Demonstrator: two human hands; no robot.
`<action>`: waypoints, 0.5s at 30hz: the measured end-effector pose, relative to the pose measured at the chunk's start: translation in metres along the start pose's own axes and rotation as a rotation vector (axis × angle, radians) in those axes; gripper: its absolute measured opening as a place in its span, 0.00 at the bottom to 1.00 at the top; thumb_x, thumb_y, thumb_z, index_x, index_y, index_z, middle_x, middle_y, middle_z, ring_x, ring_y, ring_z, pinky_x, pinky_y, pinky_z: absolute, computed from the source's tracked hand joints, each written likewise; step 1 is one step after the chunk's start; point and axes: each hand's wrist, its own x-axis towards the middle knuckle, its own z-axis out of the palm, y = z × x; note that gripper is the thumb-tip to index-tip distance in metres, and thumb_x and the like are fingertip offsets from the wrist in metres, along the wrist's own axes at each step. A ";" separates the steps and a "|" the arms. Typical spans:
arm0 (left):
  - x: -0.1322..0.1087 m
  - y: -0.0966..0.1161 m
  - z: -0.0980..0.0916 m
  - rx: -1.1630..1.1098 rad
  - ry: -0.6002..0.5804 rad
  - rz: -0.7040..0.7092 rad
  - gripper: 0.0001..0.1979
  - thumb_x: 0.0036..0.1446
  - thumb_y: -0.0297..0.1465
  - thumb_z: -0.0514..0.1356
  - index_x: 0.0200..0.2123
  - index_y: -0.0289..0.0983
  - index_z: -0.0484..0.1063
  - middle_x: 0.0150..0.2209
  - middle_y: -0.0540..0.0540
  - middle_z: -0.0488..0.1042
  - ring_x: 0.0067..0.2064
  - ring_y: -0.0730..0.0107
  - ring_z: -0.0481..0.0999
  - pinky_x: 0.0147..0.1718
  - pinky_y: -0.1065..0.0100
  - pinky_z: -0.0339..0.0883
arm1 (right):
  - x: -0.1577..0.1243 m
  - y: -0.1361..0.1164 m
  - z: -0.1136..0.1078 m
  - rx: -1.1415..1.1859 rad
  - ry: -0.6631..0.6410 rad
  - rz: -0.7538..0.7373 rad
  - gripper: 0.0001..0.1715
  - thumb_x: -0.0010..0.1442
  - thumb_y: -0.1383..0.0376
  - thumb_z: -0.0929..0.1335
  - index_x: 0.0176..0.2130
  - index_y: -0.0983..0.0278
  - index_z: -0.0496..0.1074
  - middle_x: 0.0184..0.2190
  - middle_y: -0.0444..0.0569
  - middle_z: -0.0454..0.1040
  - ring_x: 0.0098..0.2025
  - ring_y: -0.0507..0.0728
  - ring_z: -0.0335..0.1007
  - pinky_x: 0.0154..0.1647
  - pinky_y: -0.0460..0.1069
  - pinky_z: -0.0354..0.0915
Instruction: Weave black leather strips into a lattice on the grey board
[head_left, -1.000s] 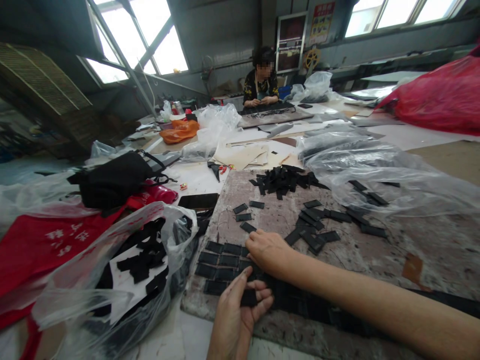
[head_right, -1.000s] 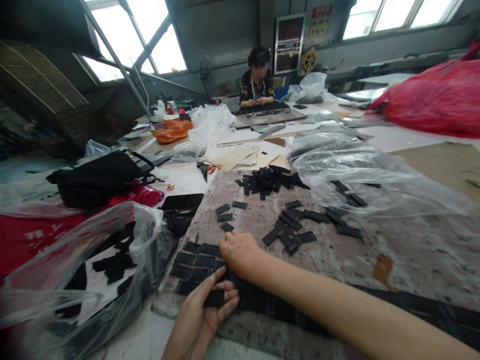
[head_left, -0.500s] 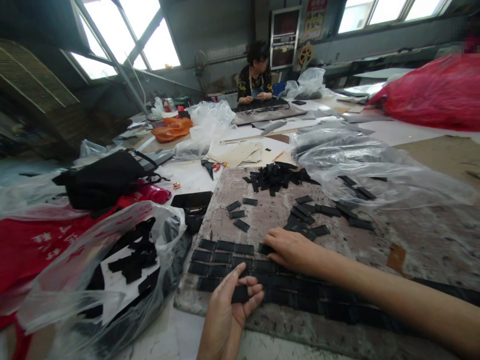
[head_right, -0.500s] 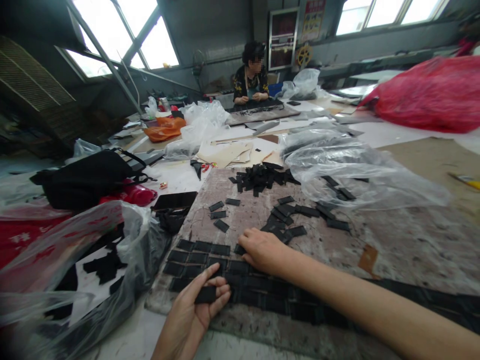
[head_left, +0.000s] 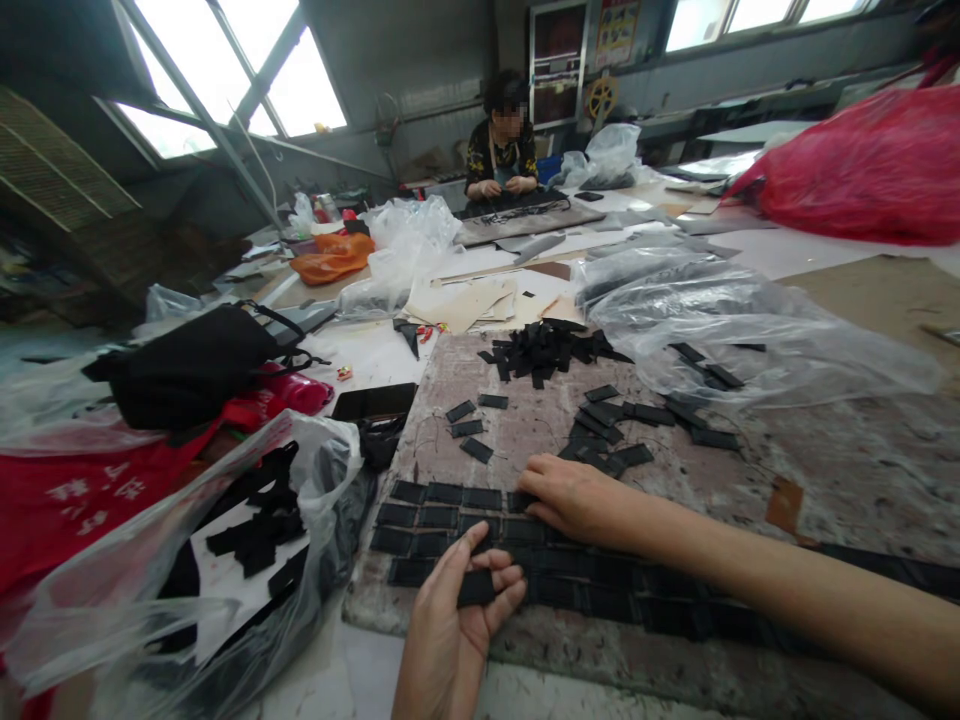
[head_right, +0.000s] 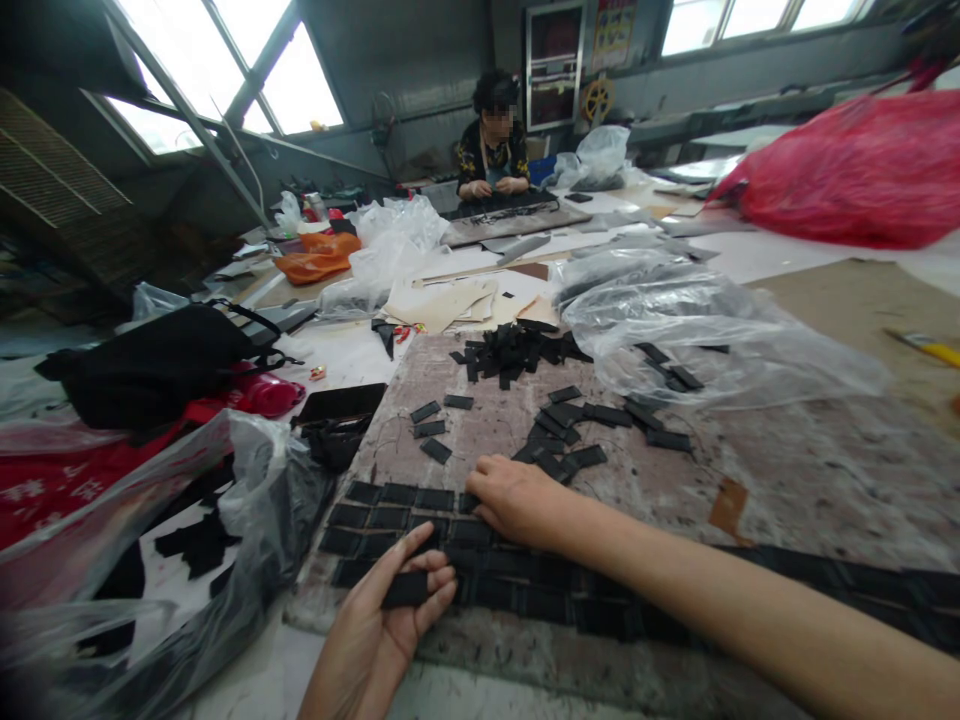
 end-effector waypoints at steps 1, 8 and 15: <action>0.001 0.000 0.001 -0.016 -0.005 -0.003 0.12 0.60 0.25 0.52 0.47 0.27 0.65 0.29 0.41 0.74 0.29 0.67 0.77 0.32 0.65 0.74 | 0.000 0.001 0.000 0.005 0.009 0.004 0.07 0.58 0.71 0.65 0.40 0.68 0.68 0.39 0.52 0.67 0.41 0.56 0.64 0.41 0.48 0.63; 0.007 -0.007 0.013 -0.162 -0.079 -0.003 0.16 0.63 0.30 0.49 0.50 0.27 0.63 0.44 0.30 0.73 0.45 0.58 0.75 0.45 0.62 0.70 | -0.013 -0.008 -0.006 0.138 0.160 0.011 0.07 0.62 0.69 0.62 0.39 0.67 0.68 0.36 0.51 0.67 0.37 0.54 0.65 0.38 0.47 0.63; -0.001 -0.014 0.035 -0.218 -0.129 -0.026 0.14 0.62 0.30 0.50 0.45 0.31 0.71 0.49 0.39 0.73 0.53 0.62 0.70 0.51 0.63 0.65 | -0.032 -0.033 -0.010 0.230 0.205 -0.216 0.10 0.58 0.66 0.67 0.42 0.66 0.68 0.38 0.51 0.68 0.40 0.56 0.63 0.41 0.49 0.63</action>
